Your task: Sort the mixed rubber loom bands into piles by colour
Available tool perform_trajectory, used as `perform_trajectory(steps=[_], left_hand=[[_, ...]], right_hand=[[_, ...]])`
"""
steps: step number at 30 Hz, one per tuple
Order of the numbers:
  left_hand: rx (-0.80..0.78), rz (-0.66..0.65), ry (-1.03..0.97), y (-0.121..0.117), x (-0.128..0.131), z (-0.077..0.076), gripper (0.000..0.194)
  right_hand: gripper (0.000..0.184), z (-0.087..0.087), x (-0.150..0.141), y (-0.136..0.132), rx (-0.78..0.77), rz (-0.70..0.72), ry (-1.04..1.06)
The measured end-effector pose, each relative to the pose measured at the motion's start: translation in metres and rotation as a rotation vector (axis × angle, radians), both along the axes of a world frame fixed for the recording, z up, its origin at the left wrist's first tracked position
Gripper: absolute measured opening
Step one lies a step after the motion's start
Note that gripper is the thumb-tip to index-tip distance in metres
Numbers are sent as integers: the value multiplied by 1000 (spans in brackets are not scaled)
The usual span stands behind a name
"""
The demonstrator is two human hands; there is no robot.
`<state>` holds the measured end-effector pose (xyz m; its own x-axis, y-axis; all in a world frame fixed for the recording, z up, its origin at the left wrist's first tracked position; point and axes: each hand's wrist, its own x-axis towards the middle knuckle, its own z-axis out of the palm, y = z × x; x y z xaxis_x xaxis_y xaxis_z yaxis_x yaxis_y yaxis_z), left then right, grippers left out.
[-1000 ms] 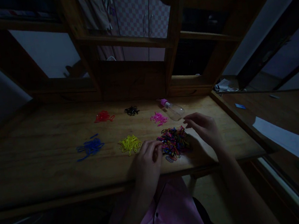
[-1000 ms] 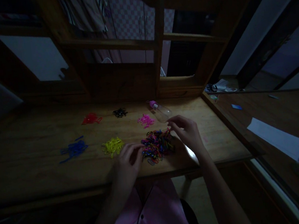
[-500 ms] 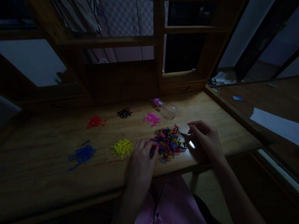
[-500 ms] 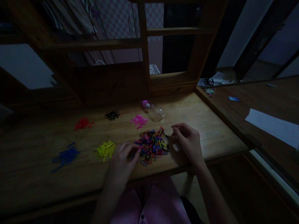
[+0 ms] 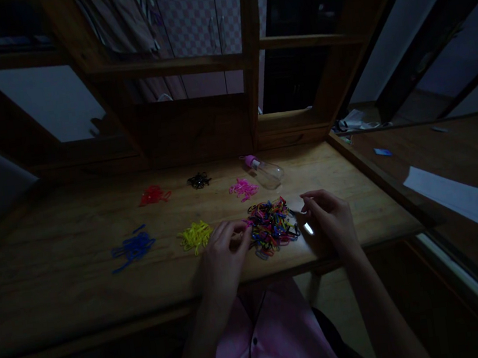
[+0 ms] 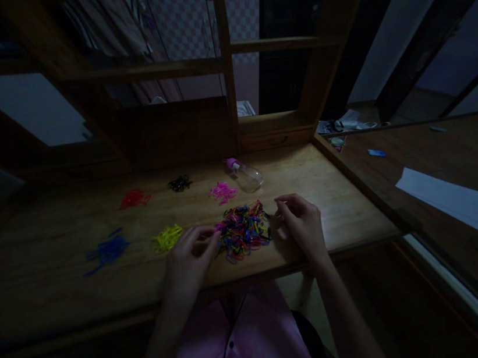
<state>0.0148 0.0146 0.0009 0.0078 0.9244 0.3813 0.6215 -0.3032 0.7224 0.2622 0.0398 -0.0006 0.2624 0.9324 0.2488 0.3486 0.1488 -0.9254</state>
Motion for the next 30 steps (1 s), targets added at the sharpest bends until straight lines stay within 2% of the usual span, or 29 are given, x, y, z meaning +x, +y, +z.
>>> perform_trajectory(steps=[5,10,14,17,22,25,27,30], left_hand=[[-138,-2,-101,22,-1,4,12],[-293,-116,-390,44,-6,8,20],[-472,-233,-665,41,-9,9,29],[-544,-281,-739,35,-10,10,30],[-554,-288,-623,27,-8,15,28],[-519,-285,-497,30,-12,22,27],[-422,-263,-298,40,-16,30,24],[-137,-215,130,64,-20,45,17]], right_hand=[[21,-1,-1,0,3,8,-2],[23,-3,1,1,4,15,-4],[24,-4,2,1,-7,16,-4],[24,-4,2,1,-7,15,-13],[22,-5,2,0,-5,29,-14],[22,-5,3,1,1,29,-10],[23,-6,3,1,8,34,-9],[23,-6,3,1,14,46,-10]])
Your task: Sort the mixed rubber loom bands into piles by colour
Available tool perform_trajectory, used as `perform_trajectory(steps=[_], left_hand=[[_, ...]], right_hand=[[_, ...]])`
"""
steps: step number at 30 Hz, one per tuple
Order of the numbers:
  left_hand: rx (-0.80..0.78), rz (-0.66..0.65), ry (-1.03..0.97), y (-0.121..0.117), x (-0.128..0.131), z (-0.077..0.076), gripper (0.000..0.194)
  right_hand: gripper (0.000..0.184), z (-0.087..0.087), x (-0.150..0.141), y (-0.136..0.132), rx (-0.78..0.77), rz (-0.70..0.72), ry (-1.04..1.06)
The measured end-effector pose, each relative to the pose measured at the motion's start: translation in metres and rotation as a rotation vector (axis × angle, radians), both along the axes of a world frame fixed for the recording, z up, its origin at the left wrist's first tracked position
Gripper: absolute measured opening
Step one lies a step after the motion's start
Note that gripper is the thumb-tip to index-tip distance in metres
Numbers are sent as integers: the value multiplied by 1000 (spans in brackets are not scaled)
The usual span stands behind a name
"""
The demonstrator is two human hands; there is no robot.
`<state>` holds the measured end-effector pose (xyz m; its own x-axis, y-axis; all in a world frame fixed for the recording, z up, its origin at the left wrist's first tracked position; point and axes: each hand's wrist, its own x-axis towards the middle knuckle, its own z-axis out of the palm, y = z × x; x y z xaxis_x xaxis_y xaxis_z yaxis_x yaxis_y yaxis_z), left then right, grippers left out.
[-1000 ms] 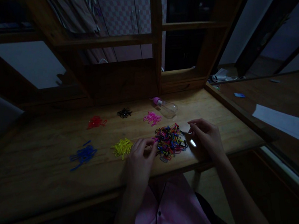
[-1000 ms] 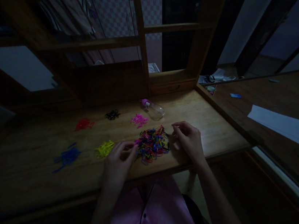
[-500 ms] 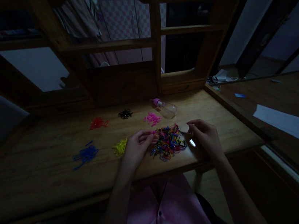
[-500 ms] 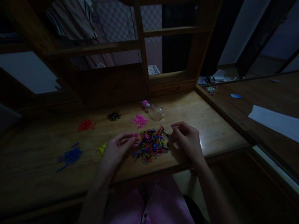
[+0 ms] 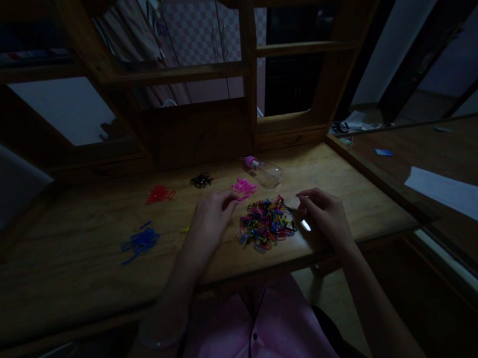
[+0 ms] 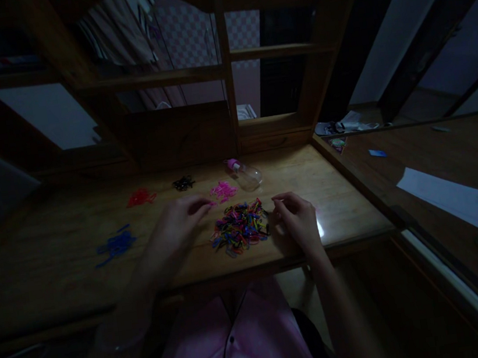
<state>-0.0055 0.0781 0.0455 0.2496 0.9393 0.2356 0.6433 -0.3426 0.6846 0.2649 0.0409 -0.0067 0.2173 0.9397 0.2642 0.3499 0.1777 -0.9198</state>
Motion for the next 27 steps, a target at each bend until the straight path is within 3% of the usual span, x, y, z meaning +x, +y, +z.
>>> perform_trajectory(steps=[2,4,8,10,15,22,27], left_hand=[[123,-36,175,18,1,7,17],[150,-61,269,33,5,10,18],[221,-19,298,45,14,9,23],[243,-59,288,42,17,7,26],[106,-293,169,30,22,-1,20],[85,-341,136,38,34,-25,8],[40,-301,80,41,37,-27,8]], right_hand=[[24,0,0,0,-3,6,2],[25,0,0,-1,-6,5,-1],[27,-1,0,-1,1,7,-7],[27,-1,0,-1,-1,12,-2],[25,-2,1,-1,-5,9,-26],[25,0,0,-1,-9,9,-27],[25,1,0,-2,-16,15,-17]])
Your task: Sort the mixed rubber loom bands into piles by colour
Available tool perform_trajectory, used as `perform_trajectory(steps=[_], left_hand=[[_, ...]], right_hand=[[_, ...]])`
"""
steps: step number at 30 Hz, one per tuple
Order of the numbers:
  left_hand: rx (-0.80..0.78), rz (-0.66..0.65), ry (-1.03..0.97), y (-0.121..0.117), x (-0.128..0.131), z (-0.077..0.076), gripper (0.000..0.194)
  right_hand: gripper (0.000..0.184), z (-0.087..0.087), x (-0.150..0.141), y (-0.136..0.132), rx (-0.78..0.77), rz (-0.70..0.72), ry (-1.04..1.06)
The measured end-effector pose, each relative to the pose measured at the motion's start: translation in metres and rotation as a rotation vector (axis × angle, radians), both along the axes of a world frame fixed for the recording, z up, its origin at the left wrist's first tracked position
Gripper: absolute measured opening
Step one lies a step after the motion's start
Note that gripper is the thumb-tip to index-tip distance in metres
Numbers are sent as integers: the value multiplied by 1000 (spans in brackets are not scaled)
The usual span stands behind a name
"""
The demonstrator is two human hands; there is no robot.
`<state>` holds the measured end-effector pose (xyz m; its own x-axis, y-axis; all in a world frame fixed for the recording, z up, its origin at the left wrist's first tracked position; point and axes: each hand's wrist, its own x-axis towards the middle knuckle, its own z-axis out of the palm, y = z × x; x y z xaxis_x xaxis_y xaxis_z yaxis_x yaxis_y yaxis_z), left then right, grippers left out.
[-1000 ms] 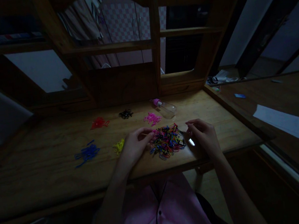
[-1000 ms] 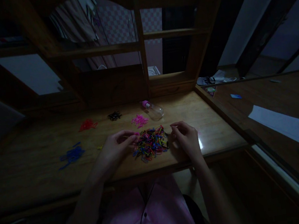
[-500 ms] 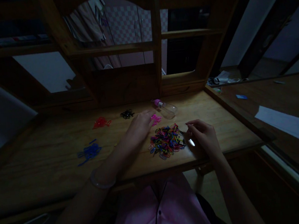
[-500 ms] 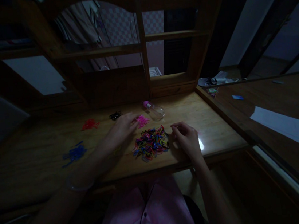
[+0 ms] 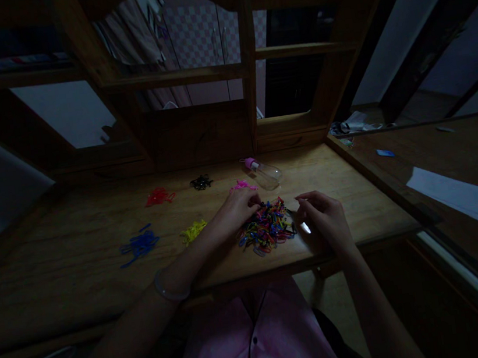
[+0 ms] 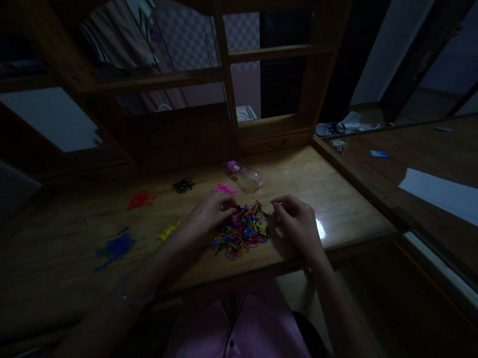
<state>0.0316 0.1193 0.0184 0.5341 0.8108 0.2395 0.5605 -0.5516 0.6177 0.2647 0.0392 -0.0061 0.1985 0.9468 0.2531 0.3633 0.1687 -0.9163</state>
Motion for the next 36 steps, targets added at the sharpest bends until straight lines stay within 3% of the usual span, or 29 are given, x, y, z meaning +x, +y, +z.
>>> perform_trajectory(steps=[6,14,24,36], left_hand=[[-97,-36,-63,-5,-3,8,5],[-255,-117,-115,1,-7,4,7],[-483,-187,-189,1,-13,18,14],[-511,-171,-307,-3,-12,23,20]], right_hand=[[28,0,0,0,7,3,-12],[27,0,-1,0,3,-6,-25],[27,1,-1,0,-6,11,-9],[25,1,-1,0,-7,25,-23]])
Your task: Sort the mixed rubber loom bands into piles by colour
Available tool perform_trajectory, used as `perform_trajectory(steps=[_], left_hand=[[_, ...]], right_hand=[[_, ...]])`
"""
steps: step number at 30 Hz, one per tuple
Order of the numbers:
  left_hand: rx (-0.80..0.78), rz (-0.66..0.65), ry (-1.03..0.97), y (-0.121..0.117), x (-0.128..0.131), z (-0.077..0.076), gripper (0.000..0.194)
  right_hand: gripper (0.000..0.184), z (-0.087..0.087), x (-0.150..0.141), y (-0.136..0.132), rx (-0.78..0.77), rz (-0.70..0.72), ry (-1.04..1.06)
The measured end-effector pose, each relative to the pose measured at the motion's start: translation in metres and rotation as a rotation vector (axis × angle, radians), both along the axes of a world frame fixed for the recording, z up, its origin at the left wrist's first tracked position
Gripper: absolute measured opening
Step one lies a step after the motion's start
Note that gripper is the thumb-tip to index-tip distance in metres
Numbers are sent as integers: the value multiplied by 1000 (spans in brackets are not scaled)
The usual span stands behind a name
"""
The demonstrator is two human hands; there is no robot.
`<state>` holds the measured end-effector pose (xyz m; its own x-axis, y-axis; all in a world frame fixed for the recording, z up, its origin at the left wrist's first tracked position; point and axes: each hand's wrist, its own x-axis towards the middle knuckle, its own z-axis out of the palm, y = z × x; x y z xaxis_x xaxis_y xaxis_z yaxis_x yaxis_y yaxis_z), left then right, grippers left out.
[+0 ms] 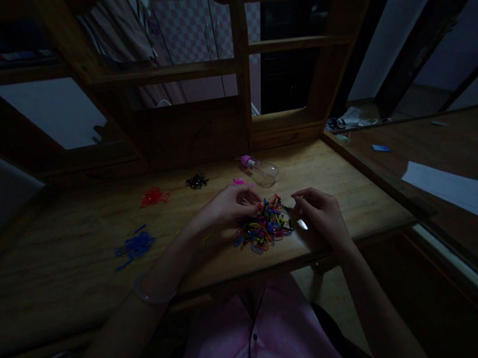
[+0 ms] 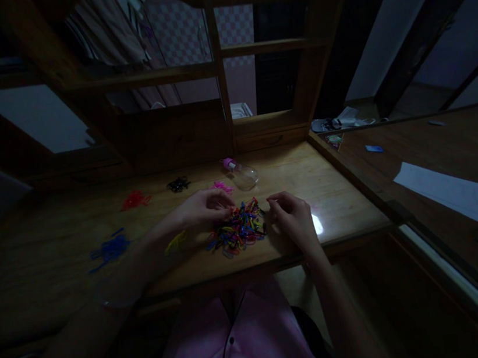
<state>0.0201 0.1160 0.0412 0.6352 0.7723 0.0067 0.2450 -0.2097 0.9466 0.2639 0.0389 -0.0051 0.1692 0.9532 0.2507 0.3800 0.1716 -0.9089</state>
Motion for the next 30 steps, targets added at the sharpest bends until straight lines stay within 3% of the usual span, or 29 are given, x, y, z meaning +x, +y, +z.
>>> perform_trajectory(steps=[9,15,18,23,30], left_hand=[[-37,-2,13,5,-7,-7,24],[77,-32,117,3,-7,-3,21],[105,-86,203,-5,-10,1,18],[342,-49,393,-27,-16,8,16],[444,-70,343,-54,-20,16,22]], right_hand=[[24,2,-1,-1,0,-1,9],[24,3,-2,0,-2,4,26],[24,4,-2,0,3,0,21],[24,2,-2,0,4,-3,23],[23,-1,-1,1,2,-9,36]])
